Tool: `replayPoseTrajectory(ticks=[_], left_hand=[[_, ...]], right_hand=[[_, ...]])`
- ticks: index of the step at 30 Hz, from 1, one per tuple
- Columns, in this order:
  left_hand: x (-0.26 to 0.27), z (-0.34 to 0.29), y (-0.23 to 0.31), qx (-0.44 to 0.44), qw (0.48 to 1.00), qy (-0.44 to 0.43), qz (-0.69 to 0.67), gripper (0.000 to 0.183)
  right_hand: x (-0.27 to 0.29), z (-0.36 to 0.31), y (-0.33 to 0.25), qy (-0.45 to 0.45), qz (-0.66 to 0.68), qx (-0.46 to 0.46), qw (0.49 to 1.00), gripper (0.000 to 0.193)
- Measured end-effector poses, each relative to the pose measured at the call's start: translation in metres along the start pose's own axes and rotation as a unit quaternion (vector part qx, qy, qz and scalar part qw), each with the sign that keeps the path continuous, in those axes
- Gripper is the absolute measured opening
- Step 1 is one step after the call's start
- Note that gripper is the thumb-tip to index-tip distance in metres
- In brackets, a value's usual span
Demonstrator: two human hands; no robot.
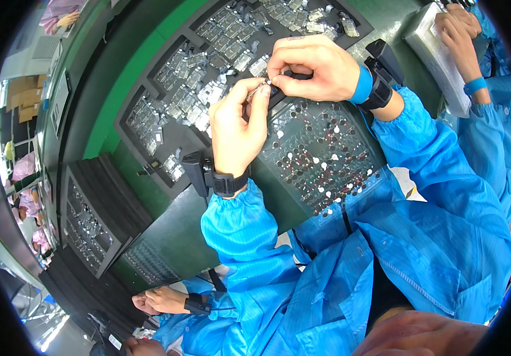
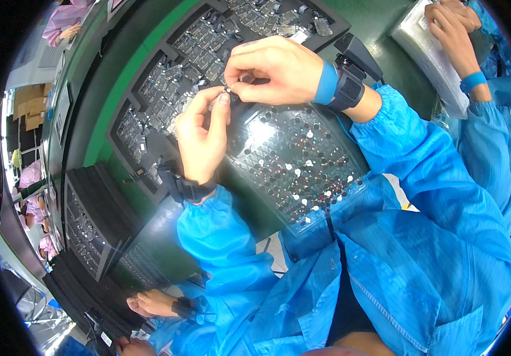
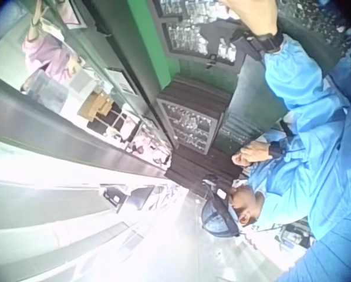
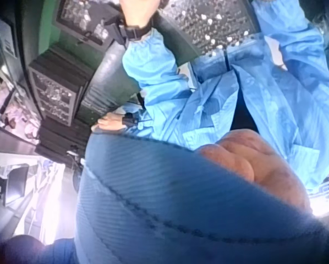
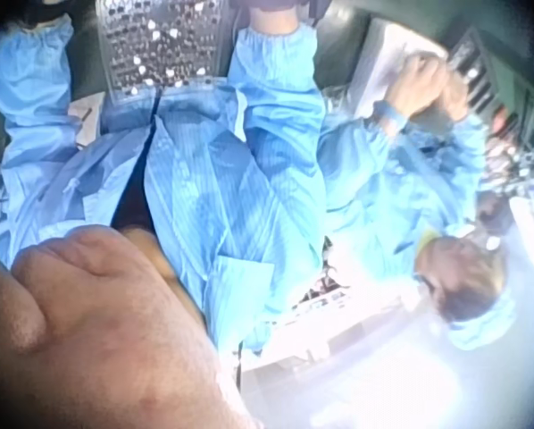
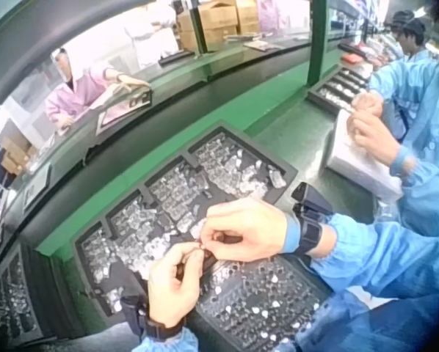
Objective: Manually assembling small electronic components on a printed circuit board at a factory workstation.
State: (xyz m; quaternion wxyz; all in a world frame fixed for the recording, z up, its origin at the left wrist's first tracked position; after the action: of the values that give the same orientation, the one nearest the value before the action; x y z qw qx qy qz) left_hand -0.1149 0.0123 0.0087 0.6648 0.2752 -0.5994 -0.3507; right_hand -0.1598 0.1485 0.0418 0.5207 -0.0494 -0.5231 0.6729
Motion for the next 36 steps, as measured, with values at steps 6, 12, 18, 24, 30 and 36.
replayPoseTrajectory(ticks=[6,12,18,24,30,36], left_hand=[[-0.001,0.0,0.001,-0.002,1.0,0.0,0.0,0.017],[-0.001,0.0,0.003,-0.003,1.0,-0.004,-0.007,0.017],[-0.001,0.0,0.002,-0.001,1.0,-0.01,-0.008,0.016],[-0.001,-0.001,0.004,0.004,1.0,-0.013,0.024,0.016],[-0.006,-0.001,0.002,0.026,0.999,-0.028,-0.021,0.016],[-0.003,-0.001,-0.002,-0.001,0.99,0.009,-0.144,0.014]], right_hand=[[0.001,0.0,-0.001,0.0,-0.005,-0.002,1.0,0.011],[0.0,0.0,-0.003,-0.034,-0.013,0.018,0.999,0.011],[0.001,-0.001,-0.002,-0.02,-0.009,0.017,1.0,0.013],[0.0,0.0,-0.001,-0.026,0.003,0.013,1.0,0.013],[0.002,-0.002,0.0,-0.033,0.019,0.055,0.998,0.012],[0.023,-0.002,-0.008,0.061,0.095,0.08,0.99,0.004]])
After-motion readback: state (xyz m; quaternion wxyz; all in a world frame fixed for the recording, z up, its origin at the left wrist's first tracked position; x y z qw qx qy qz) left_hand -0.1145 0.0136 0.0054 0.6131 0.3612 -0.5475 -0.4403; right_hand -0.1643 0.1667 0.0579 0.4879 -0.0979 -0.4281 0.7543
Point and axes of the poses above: each hand's wrist, its own z-axis towards the middle knuckle, its own x-axis out of the back of the hand, y = z × x, the point moved 9 cm from there along z, towards the middle knuckle, and after that the axes turned 8 degrees about z, right-handed, at the moved point
